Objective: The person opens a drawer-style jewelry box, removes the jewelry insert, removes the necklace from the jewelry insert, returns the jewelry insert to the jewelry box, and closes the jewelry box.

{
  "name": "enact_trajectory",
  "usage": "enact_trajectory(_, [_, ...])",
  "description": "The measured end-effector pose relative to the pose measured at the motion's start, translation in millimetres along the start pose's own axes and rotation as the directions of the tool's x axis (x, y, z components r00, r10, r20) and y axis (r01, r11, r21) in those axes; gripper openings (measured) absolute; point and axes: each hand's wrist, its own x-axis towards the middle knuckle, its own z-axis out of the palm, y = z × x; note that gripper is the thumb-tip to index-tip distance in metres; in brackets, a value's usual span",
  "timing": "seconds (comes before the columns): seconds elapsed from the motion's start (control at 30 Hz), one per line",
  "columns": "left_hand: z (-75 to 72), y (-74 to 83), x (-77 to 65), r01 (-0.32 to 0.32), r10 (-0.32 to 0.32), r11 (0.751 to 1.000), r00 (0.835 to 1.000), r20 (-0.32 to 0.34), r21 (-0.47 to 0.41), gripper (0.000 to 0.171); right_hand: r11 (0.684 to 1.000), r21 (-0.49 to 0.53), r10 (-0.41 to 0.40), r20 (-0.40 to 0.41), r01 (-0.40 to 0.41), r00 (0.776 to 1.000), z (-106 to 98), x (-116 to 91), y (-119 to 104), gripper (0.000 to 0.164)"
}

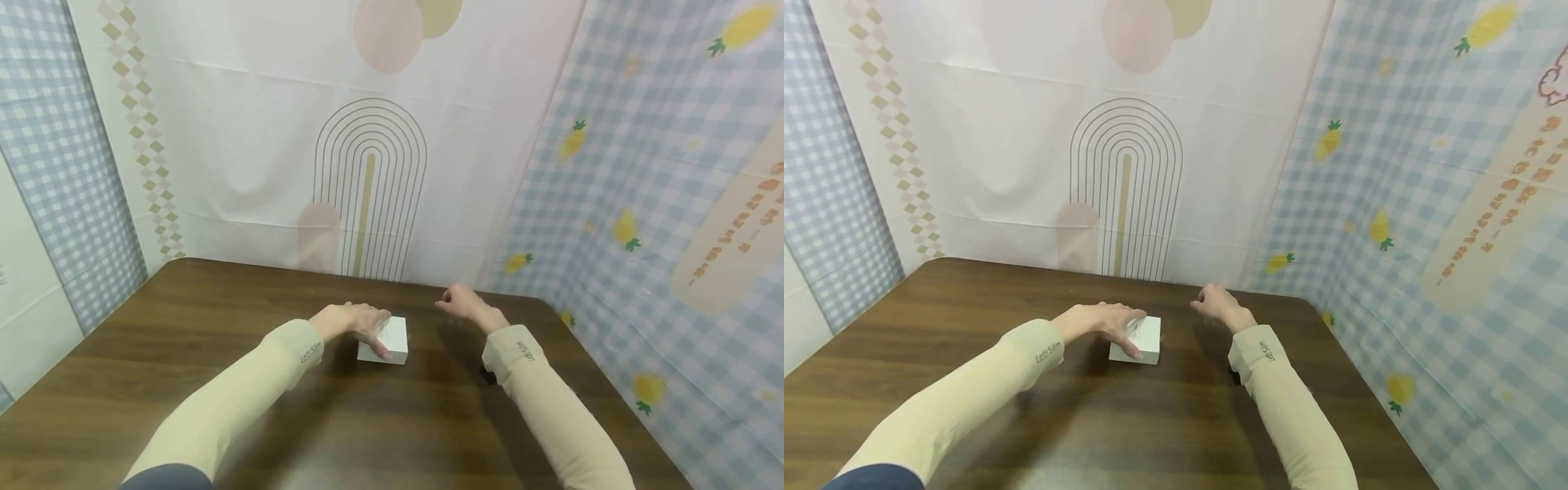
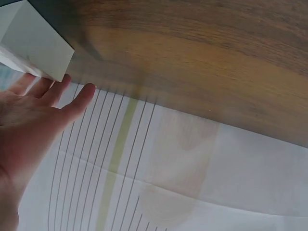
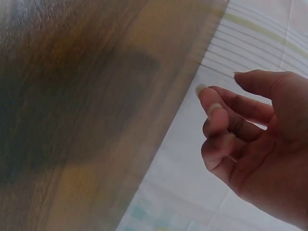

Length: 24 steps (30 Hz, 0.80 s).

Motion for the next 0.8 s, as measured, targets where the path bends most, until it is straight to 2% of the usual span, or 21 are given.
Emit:
enact_trajectory(0.13, [-2.5, 1.1, 5.4, -0.030, 0.031, 0.999, 1.000, -0.005, 0.018, 0.078, 1.000, -0.022, -0.011, 0.050, 0.012, 0.999, 3.5, 0.5, -2.5, 0.044])
enact_trajectory(0.27, [-4.6, 4.5, 6.5, -0.032, 0.032, 0.999, 0.999, 0.012, -0.007, 0.070, 1.000, 0.019, -0.009, 0.166, 0.006, 0.986, 4.9, 0.1, -6.6, 0.035])
enact_trajectory(0.47, [-5.6, 8.3, 3.8, 0.001, -0.001, 1.000, 1.000, 0.022, -0.011, 0.068, 0.994, 0.108, -0.067, 0.339, 0.032, 0.939, 7.7, 3.3, -13.2, 0.027])
enact_trajectory(0.57, [-4.9, 8.8, 3.4, 0.006, -0.006, 1.000, 1.000, 0.022, -0.013, 0.070, 0.989, 0.147, -0.068, 0.405, 0.009, 0.912, 10.6, 4.2, -17.7, 0.024])
enact_trajectory(0.67, [-4.0, 9.4, 3.2, 0.014, -0.014, 1.000, 1.000, 0.022, -0.020, 0.069, 0.982, 0.184, -0.055, 0.442, -0.030, 0.895, 15.2, 5.0, -21.6, 0.024])
enact_trajectory(0.8, [-3.0, 11.1, 3.7, 0.024, -0.023, 0.999, 0.999, 0.025, -0.037, 0.066, 0.976, 0.203, -0.028, 0.449, -0.072, 0.893, 22.2, 6.1, -23.5, 0.027])
